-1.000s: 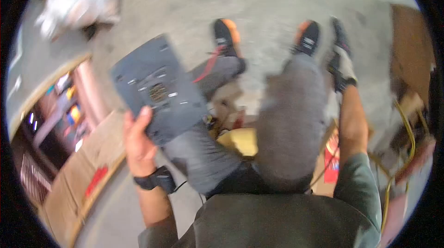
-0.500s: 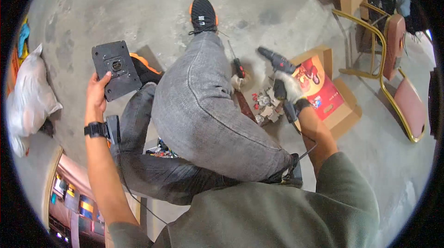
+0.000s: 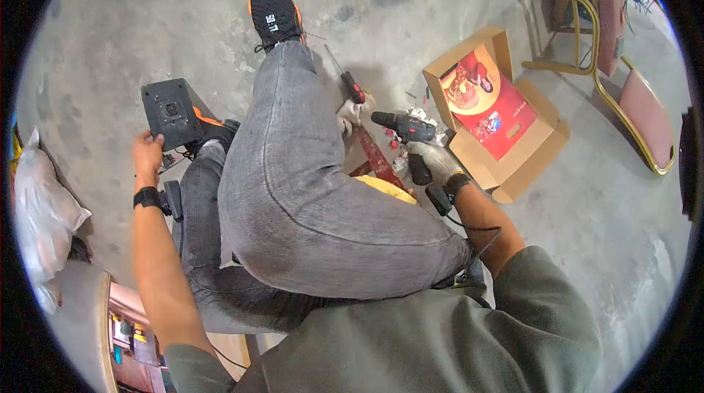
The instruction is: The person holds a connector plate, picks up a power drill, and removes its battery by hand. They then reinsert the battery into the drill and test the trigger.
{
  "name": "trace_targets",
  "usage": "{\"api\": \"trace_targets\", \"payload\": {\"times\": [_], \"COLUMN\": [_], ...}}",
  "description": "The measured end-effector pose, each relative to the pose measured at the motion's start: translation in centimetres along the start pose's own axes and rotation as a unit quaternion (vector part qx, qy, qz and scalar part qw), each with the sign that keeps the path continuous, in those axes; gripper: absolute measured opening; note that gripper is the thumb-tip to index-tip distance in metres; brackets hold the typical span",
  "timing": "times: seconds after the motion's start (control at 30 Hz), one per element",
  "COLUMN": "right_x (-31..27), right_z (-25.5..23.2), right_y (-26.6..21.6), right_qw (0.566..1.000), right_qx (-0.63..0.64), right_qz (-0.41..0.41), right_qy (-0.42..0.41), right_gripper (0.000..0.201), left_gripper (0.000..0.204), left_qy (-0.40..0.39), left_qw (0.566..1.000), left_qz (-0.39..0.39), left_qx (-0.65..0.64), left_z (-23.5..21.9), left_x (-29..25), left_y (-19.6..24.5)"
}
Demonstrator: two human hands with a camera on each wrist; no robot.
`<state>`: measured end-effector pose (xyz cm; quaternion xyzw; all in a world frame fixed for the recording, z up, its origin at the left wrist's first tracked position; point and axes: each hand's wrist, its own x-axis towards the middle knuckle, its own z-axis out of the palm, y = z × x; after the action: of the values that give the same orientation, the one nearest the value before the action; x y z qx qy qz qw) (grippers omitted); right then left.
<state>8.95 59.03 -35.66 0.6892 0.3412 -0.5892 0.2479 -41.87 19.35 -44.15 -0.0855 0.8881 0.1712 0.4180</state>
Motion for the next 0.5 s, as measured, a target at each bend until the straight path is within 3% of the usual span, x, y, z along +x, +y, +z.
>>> {"api": "trace_targets", "payload": {"times": [0.1,0.17,0.2,0.23,0.33,0.43,0.5], "right_x": [1.8,1.3,0.6,-0.4,-1.4,-4.2,-6.5], "right_z": [-0.4,0.0,0.2,0.4,0.1,0.4,0.6], "right_y": [-0.5,-1.7,-2.6,-3.6,-5.2,-7.2,-8.6], "right_qw": [0.999,0.994,0.993,0.993,0.988,0.978,0.972], "right_qx": [0.049,0.109,0.112,0.117,0.099,0.086,0.079], "right_qz": [0.006,0.004,0.001,-0.005,-0.104,-0.160,-0.200], "right_qy": [0.017,0.030,0.031,0.029,-0.054,-0.104,-0.096], "right_gripper": [0.028,0.023,0.023,0.022,0.023,0.027,0.025], "left_gripper": [0.053,0.051,0.051,0.047,0.039,0.032,0.028], "left_qy": [0.033,0.104,0.107,0.105,0.082,0.103,0.091], "left_qw": [0.997,0.980,0.979,0.979,0.976,0.951,0.938], "left_qz": [-0.043,0.013,0.013,0.067,0.201,0.291,0.334], "left_qx": [0.057,0.171,0.175,0.163,0.032,0.025,0.023], "left_z": [-0.2,-0.6,-0.8,-1.1,-2.3,-3.0,-3.8], "left_x": [-0.8,-2.1,-2.9,-3.6,-6.1,-11.3,-15.8], "left_y": [-1.3,-1.1,-0.6,0.5,5.5,13.6,18.7]}}
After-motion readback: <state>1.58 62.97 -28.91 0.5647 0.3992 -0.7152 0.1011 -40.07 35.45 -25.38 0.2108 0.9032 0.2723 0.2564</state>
